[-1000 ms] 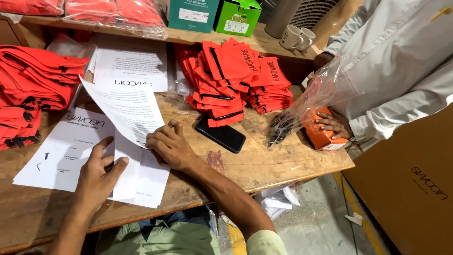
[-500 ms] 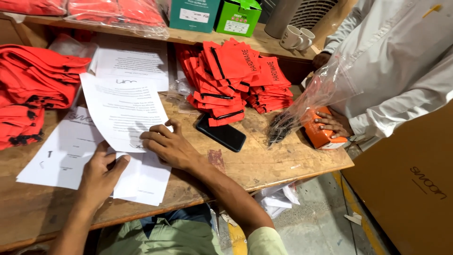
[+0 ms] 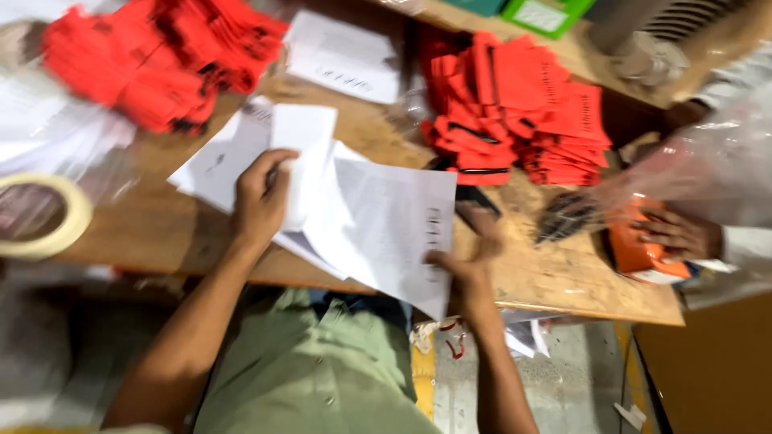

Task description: The person organizes assembly instructions and hardware packets, placing a small red bag into a folded instruction manual.

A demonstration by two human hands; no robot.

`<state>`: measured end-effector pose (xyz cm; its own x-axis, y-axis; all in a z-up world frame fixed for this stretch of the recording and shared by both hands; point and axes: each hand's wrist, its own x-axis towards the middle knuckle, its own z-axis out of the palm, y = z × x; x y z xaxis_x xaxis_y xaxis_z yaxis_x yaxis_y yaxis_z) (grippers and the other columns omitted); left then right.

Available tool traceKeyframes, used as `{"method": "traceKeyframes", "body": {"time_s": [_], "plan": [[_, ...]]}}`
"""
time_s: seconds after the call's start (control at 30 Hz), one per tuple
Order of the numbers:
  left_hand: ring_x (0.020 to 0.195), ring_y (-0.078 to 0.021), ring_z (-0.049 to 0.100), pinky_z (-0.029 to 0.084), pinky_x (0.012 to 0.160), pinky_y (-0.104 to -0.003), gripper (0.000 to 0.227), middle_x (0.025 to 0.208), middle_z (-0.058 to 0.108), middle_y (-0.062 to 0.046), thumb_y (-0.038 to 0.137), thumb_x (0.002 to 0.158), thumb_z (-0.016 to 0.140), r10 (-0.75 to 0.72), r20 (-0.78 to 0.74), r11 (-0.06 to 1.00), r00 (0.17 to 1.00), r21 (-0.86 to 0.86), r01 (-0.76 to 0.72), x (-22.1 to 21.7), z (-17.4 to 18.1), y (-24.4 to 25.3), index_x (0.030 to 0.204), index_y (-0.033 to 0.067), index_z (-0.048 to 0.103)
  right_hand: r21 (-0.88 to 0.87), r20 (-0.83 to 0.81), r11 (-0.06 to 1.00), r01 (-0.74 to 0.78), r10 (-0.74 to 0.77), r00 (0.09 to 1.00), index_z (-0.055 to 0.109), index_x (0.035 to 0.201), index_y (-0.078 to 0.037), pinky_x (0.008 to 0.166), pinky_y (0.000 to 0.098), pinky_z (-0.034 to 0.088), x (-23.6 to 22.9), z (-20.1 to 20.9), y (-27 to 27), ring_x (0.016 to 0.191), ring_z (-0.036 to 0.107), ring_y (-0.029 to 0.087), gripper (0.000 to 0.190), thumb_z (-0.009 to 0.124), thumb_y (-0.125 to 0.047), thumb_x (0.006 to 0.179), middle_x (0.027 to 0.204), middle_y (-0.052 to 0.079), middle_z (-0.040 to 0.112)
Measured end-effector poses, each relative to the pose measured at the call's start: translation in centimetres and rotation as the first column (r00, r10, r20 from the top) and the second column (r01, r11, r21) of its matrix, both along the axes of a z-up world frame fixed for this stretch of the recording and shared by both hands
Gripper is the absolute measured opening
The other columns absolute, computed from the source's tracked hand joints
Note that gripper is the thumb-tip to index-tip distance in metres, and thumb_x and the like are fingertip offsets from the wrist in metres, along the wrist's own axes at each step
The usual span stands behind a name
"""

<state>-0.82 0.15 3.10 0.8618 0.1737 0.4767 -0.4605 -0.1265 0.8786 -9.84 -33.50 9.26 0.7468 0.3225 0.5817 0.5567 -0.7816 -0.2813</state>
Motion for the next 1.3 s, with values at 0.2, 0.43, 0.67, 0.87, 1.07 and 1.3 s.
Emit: {"method": "traceKeyframes", "body": {"time_s": [0.2,0.43,0.67,0.87,1.07,1.3], "plan": [[0.105,-0.0199,0.069,0.052,0.095,-0.03,0.024,0.111,0.074,-0.011,0.005,0.088,0.073,-0.04,0.047,0.999,0.998,0.009,0.039,-1.3,3.5,0.6,0.112,0.0,0.072,0.35,-0.025,0.935,-0.057,0.07,0.997,0.072,0.097,-0.007,0.112,0.0393,0.047,-0.3,-1.4,-1.8,0.147,0.042,0.036,0.027,0.071,0.01,0.075,0.16,0.023,0.035],[0.094,-0.0255,0.07,0.057,0.082,-0.035,0.036,0.105,0.065,-0.011,-0.004,0.084,0.067,0.095,0.131,0.933,0.987,0.333,-0.134,-3.6,9.8,0.3,0.118,0.0068,0.075,0.604,-0.41,0.779,0.167,0.124,0.904,0.072,0.117,0.004,0.085,0.0247,0.055,1.6,-3.9,-0.3,0.095,0.069,0.012,0.034,0.059,0.014,0.087,0.106,0.008,0.075],[0.092,-0.0335,0.071,0.059,0.084,-0.044,0.055,0.137,0.052,-0.016,0.003,0.08,0.065,-0.311,-0.202,0.734,0.929,0.57,0.37,-4.2,2.7,-8.2,0.135,0.0053,0.059,0.75,-0.569,0.629,0.203,0.457,0.684,0.049,0.144,0.007,0.094,0.0279,0.055,2.8,-4.8,2.7,0.109,0.068,0.018,0.056,0.059,0.007,0.089,0.125,0.014,0.069],[0.094,-0.0354,0.071,0.059,0.082,-0.047,0.058,0.143,0.048,-0.02,0.003,0.08,0.064,-0.324,-0.177,0.711,0.929,0.602,0.363,-6.1,2.5,-10.5,0.138,0.0041,0.055,0.777,-0.462,0.123,0.617,0.778,0.427,0.043,0.141,0.012,0.071,0.0321,0.054,1.7,3.2,6.4,0.083,0.067,0.027,0.047,0.048,0.005,0.094,0.097,0.021,0.067],[0.122,-0.0331,0.064,0.053,0.104,-0.044,0.03,0.141,0.056,-0.016,0.013,0.081,0.076,-0.505,-0.037,0.764,0.862,0.447,0.466,-5.6,1.7,-9.6,0.111,0.0191,0.077,0.823,-0.566,0.327,0.465,0.539,0.623,0.063,0.109,0.008,0.063,0.0272,0.049,4.6,-3.7,3.6,0.074,0.062,0.013,0.023,0.065,-0.014,0.101,0.087,0.007,0.069],[0.145,-0.0493,0.024,0.026,0.116,-0.058,0.116,0.153,0.025,-0.041,0.055,0.073,0.092,0.345,0.309,0.798,0.886,0.4,-0.451,-0.3,4.3,1.5,0.154,-0.0028,0.034,0.894,-0.241,0.436,0.109,0.261,0.935,0.072,0.107,-0.001,0.077,0.0252,0.054,5.1,-5.2,0.1,0.085,0.066,0.01,0.014,0.076,-0.012,0.099,0.097,0.004,0.074]]}}
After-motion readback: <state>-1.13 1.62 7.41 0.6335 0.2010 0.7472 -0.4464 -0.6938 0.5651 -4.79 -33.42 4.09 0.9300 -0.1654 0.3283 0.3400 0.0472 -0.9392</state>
